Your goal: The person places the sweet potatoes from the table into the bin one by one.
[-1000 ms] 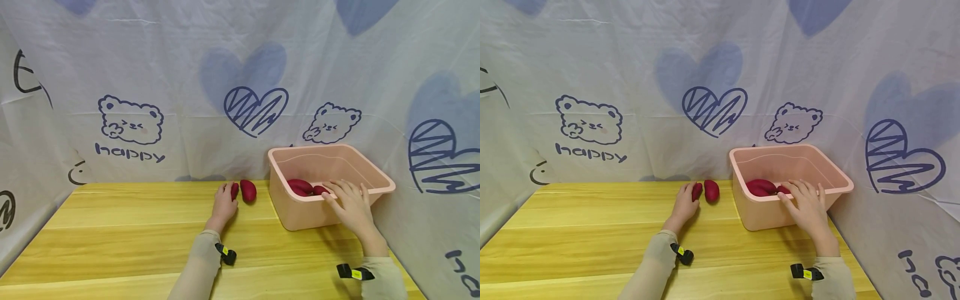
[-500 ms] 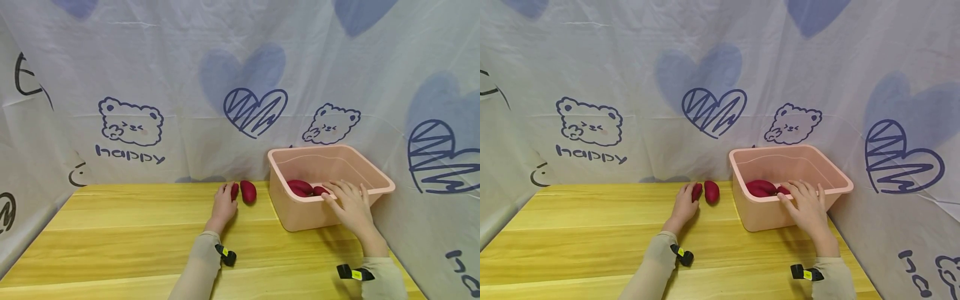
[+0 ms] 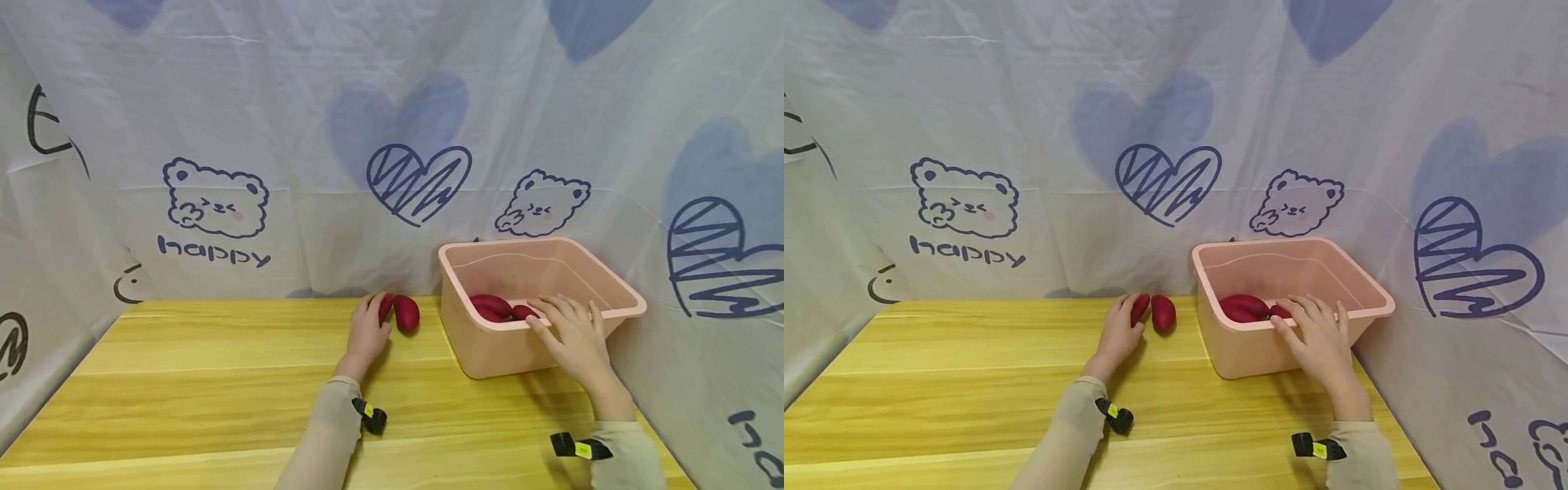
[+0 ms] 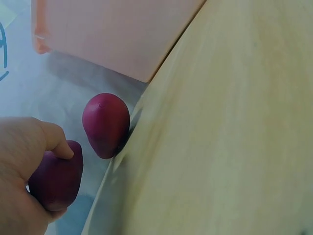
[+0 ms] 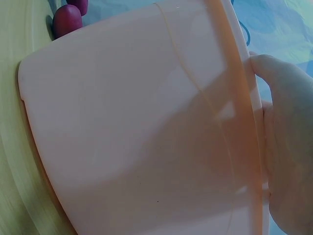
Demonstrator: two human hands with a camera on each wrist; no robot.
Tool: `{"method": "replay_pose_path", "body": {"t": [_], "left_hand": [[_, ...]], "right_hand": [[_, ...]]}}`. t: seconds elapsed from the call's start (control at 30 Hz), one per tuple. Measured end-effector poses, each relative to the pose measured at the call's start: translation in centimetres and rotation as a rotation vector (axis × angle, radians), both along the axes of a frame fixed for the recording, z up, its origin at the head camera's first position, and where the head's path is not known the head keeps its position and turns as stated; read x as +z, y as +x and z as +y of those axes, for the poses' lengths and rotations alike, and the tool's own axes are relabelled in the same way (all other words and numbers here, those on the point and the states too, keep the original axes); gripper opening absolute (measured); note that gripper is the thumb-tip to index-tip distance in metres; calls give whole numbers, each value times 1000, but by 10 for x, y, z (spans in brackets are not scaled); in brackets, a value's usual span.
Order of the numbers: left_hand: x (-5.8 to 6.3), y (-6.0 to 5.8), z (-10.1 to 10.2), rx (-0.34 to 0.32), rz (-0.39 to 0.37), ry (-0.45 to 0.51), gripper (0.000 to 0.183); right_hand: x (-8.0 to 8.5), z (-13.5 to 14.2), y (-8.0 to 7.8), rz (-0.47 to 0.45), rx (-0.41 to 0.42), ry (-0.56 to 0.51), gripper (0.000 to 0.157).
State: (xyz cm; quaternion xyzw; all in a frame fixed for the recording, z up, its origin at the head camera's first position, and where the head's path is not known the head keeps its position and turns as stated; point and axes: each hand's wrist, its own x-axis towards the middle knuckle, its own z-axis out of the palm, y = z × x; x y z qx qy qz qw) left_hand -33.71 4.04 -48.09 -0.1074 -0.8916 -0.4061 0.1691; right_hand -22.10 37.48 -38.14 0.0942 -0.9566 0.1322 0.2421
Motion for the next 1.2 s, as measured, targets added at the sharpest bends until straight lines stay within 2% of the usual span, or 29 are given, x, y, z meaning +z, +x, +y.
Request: {"method": "replay_pose_path", "body": {"t": [0.2, 0.5, 0.8, 0.97, 1.2], "left_hand": [[4, -1, 1, -9, 61, 12, 59], [18, 5, 1, -12, 124, 33, 59], [30, 8, 2, -22, 160, 7, 57], [36, 10, 4, -33, 213, -10, 55], [48, 14, 8, -41, 206, -11, 55]], "right_hand": [[0, -1, 1, -1, -3, -5, 47], [0, -2, -1, -2, 1, -7, 47], [1, -3, 0, 6, 0, -8, 47], [1, -3, 1, 8, 0, -5, 47], [-1, 0, 0, 3, -4, 0, 47]]}}
